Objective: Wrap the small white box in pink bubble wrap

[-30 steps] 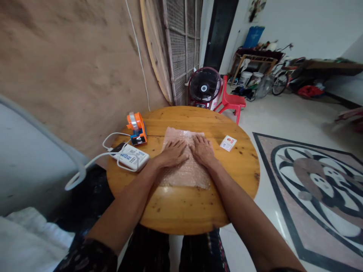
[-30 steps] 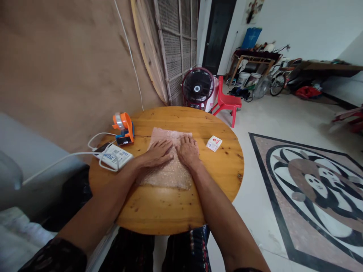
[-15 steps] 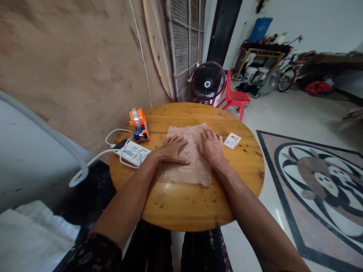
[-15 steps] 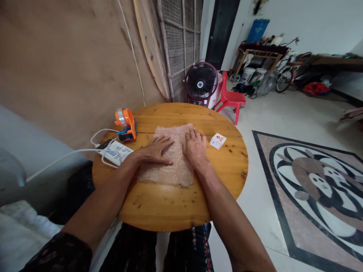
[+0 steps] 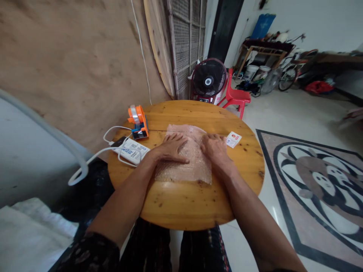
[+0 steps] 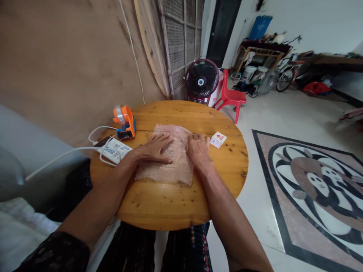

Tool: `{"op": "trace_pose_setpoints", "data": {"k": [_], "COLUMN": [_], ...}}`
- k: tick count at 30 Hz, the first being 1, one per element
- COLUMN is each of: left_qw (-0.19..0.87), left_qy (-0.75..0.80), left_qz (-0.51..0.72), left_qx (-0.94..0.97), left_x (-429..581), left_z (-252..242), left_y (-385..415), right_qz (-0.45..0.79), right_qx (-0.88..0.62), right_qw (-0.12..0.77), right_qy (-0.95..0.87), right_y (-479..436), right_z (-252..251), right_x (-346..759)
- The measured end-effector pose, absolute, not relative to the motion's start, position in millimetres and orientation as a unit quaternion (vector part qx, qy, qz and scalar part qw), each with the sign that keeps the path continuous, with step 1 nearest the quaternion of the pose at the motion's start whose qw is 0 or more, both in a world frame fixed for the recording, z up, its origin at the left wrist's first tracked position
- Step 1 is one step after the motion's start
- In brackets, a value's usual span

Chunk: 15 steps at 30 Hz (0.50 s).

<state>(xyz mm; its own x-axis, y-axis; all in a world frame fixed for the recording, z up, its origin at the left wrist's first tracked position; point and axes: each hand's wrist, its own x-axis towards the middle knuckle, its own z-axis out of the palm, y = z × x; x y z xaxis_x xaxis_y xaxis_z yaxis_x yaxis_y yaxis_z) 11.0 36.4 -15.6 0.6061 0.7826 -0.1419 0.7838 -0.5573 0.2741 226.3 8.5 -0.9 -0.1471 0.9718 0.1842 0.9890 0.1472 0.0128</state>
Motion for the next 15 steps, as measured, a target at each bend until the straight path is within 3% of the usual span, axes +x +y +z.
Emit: {"op": "trace_pose_setpoints", "data": {"k": [6,10,15], "left_qw": [0.117,0.076,0.114], "left_qy": [0.456,0.385,0.368], "left_qz": [0.073,0.126,0.066], "left_qx": [0.879,0.911,0.921], "left_x": [20,29,33], "left_z": [-12,-13,-18], "left_y": [32,30,30], "right_qz": [-0.069,-0.055,-0.051], "right_qx": [-0.657,-0.66,-0.665], "right_qw": [0.048,0.042,0.075], "right_qy": [-0.749,-0.748,-0.741], "right_y": [9,12,11], "right_z": [0,-3,5], "right_x": [228,229,231]}}
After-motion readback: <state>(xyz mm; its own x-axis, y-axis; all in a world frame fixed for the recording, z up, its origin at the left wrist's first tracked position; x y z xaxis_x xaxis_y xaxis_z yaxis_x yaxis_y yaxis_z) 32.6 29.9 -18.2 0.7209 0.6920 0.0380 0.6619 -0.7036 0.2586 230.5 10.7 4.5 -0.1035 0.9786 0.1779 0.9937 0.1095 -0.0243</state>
